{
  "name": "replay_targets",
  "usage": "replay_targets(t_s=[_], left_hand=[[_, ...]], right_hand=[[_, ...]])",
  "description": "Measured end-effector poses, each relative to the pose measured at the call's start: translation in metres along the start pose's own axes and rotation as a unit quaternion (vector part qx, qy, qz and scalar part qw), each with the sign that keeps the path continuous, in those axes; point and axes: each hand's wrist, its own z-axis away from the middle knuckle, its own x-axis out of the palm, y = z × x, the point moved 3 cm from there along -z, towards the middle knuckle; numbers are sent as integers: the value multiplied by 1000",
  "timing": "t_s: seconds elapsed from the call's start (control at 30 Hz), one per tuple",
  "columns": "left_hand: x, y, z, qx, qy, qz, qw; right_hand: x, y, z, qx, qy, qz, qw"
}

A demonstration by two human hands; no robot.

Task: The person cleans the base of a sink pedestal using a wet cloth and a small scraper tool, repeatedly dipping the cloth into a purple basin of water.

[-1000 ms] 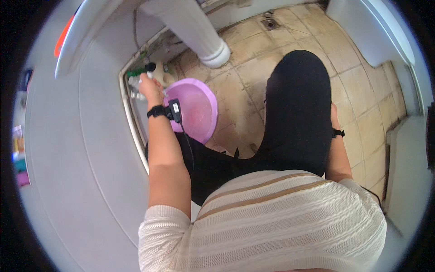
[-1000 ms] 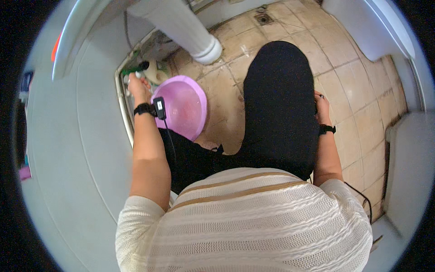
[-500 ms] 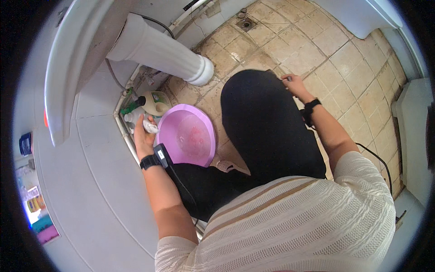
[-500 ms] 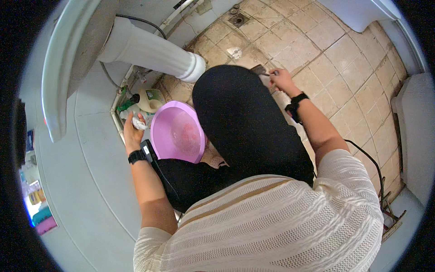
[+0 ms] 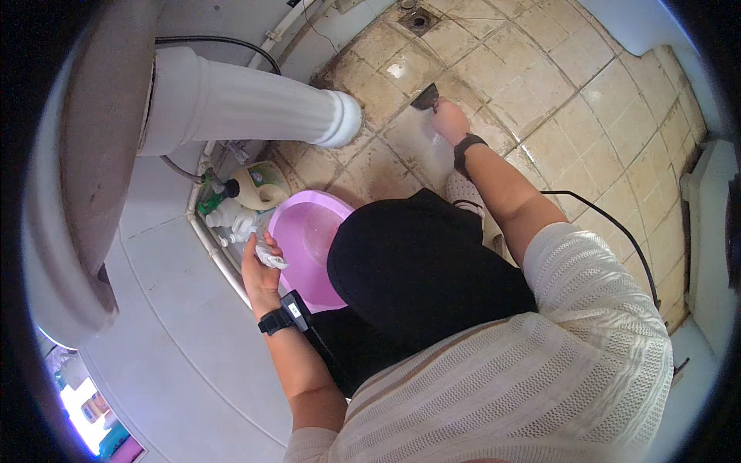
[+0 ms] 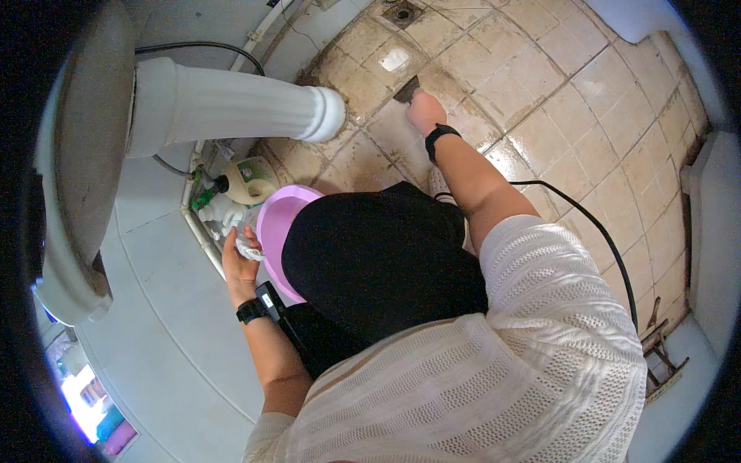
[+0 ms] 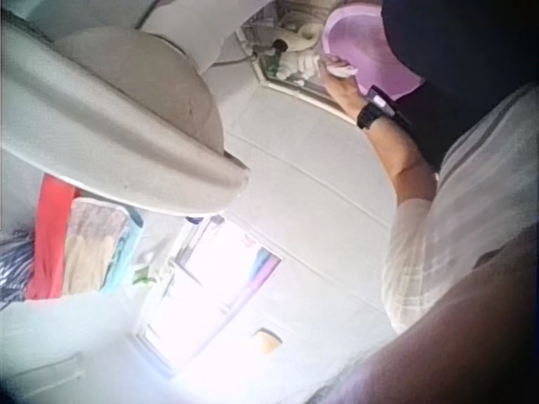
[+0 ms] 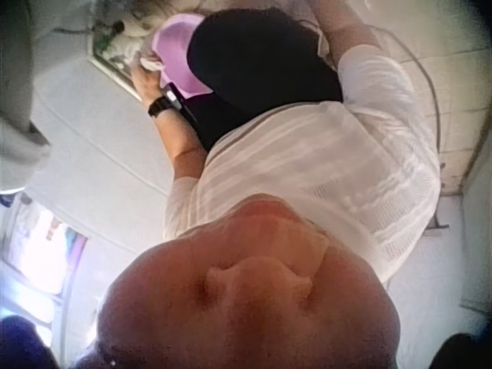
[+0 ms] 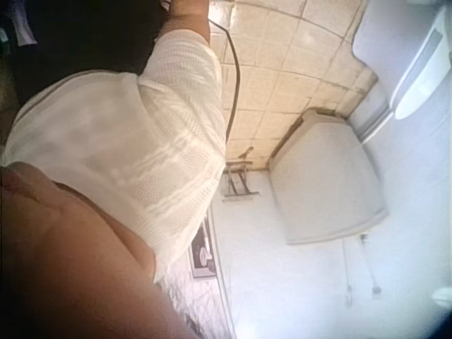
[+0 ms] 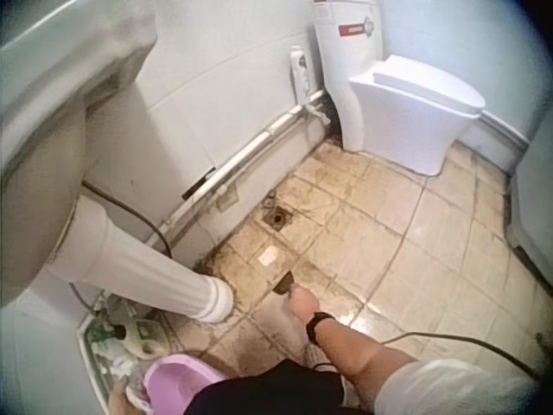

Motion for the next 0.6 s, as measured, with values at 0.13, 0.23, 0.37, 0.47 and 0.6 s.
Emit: replay_targets(t_s=[0.13,0.23,0.37,0.47,0.6], left_hand=[[0,5,4,3,1,2,1000],[16,8,4,10,-14,-4,1000],[32,4,-6,5,-55,-14,998],[31,9,7,17,-40,-10,999],[44,11,-1,35,-74,-12,997]], right_hand=[[1,18,35,-25,-54,22,998],[-1,10,29,-20,-26,17,999],[-1,8,11,-6,-19,38,999],[-1,8,34,-1,-56,22,998],[-7,-11,10,-3,10,15,1000]])
